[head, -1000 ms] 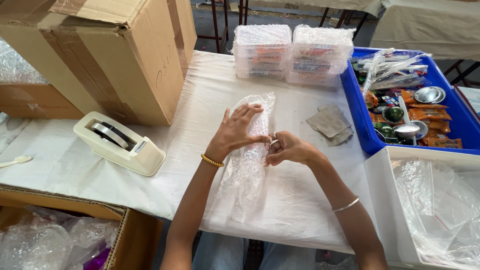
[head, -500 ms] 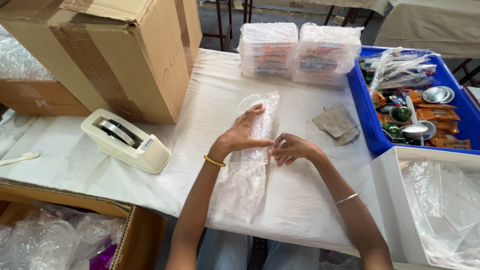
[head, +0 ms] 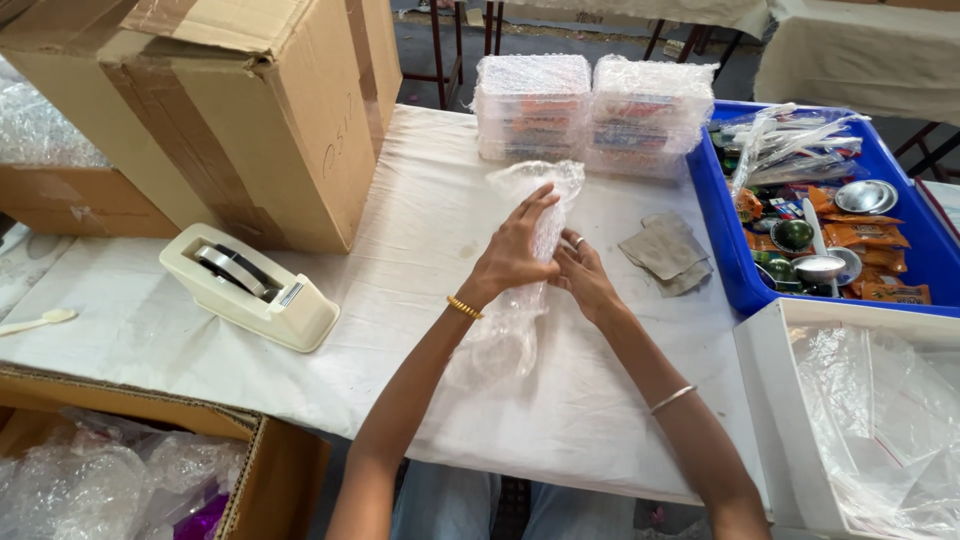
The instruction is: The person places small packaged items into a clear plastic container, wraps it in bubble wrap, and secures it with tape. They then wipe a small bottle and a box with a cloth and place them into a plastic bag.
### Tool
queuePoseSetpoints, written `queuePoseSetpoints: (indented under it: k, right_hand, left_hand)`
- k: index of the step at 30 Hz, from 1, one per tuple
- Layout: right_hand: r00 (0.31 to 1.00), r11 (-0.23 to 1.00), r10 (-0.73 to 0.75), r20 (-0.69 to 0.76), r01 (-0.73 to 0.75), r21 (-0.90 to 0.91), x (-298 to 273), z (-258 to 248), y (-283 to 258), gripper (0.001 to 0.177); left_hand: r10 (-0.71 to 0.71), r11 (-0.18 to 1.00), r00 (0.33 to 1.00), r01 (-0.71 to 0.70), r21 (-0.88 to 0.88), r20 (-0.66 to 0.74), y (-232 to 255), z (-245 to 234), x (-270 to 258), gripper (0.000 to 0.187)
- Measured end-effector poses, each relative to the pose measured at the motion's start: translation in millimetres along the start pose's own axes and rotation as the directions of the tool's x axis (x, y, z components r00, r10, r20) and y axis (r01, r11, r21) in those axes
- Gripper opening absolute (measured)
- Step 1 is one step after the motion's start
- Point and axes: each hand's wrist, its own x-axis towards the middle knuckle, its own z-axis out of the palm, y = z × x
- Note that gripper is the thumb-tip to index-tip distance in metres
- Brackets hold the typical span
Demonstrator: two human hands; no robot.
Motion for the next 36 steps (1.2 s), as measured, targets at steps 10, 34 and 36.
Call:
queuePoseSetpoints:
  k: [10, 34, 36]
  right_hand:
    - [0.998, 0.992, -0.012, -0.055, 0.019, 0.125, 5, 0, 11, 0.075]
    - [0.988, 0.986, 0.089, -0.122, -0.105, -0.129, 43, 10, -49, 0.09]
    - [0.99, 0.984, 0.094, -0.11, -0.109, -0.14, 40, 9, -51, 0.091]
  left_hand:
    - [-0.056, 0.973, 0.998, 0.049, -0.225, -0.027, -49, 17, 32, 0.098]
    - [-0.031, 0.926, 1.0, 0.031, -0.375, 0.007, -97, 18, 16, 0.126]
    - [-0.053, 0.929, 0.999, 0.047, -0.368, -0.006, -98, 24, 13, 0.127]
